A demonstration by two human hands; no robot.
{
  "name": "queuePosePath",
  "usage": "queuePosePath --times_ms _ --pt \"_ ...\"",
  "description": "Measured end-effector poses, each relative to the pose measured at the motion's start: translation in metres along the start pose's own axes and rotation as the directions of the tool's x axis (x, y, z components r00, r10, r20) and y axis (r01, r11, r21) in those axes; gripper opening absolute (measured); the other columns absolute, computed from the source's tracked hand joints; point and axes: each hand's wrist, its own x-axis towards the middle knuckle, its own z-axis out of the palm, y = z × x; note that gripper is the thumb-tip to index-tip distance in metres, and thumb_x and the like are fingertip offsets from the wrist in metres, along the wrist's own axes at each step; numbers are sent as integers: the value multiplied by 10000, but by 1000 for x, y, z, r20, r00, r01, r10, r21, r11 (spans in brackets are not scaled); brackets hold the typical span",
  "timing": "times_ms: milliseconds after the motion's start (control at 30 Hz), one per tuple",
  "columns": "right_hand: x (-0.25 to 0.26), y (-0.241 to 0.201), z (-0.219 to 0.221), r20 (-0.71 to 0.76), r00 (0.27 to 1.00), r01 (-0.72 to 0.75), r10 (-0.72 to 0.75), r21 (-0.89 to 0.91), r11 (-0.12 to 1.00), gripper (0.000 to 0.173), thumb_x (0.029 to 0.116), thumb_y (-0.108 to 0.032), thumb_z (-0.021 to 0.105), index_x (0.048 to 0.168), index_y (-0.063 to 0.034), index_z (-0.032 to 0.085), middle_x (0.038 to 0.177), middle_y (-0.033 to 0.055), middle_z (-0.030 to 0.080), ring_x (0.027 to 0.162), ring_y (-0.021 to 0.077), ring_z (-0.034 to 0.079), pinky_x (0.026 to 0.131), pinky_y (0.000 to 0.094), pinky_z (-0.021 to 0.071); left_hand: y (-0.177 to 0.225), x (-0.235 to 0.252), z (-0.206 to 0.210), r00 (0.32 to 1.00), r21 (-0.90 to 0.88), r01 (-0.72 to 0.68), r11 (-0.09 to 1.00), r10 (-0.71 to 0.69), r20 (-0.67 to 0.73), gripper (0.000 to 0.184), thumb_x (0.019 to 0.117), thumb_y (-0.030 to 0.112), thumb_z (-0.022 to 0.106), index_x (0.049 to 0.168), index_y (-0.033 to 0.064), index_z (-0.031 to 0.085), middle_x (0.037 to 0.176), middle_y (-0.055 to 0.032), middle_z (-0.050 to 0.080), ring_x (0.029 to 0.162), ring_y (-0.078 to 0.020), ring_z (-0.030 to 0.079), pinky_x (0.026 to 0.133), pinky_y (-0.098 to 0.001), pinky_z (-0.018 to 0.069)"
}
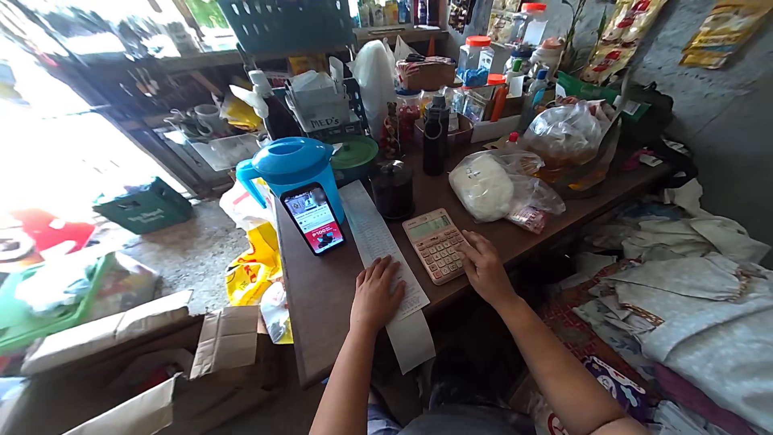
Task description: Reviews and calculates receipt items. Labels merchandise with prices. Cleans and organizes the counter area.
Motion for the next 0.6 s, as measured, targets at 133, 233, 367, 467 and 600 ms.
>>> queuePosePath --times_ms 133,233,367,467,600 --pt "-12 6 -8 9 995 -95 95 -25 995 344 1051 -227 508 1050 8 760 1393 210 618 1343 388 552 1122 508 449 1 0 0 1000 11 8 1000 -8 2 490 1042 393 464 1437 127 580 1572 -106 466 1495 -316 362 1213 -547 230" --pt "-23 6 -11 0 989 -148 148 9 989 357 1038 -236 536 956 25 765 1359 213 644 1297 360 600 1099 461 480 1 -1 0 1000 7 7 1000 -7 -5 488 1042 389 462 1435 126 583 1572 -105 466 1495 -314 362 1213 -543 231" --pt "-31 -24 -26 -4 990 -135 139 214 967 323 1027 -213 519 941 43 696 1312 208 657 1147 248 671 964 350 550 1 -2 -1 1000 -7 5 1000 -5 -12 487 1039 386 464 1429 123 588 1567 -106 472 1494 -317 364 1213 -548 231" --pt "-29 -74 -53 67 989 79 -132 509 857 295 1053 -217 517 1081 12 701 1237 156 705 1186 207 671 1019 366 555 1 -2 -1 1000 -5 3 1000 -3 -9 491 1038 387 464 1430 119 587 1565 -115 472 1490 -325 370 1209 -556 231" --pt "-16 -161 -115 -123 785 522 -607 659 541 157 1070 -153 523 1130 -116 664 1162 71 735 1143 184 687 1081 391 505 0 0 -3 1000 6 -4 1000 4 -23 483 1036 384 472 1421 121 597 1548 -124 491 1476 -324 392 1207 -556 237"
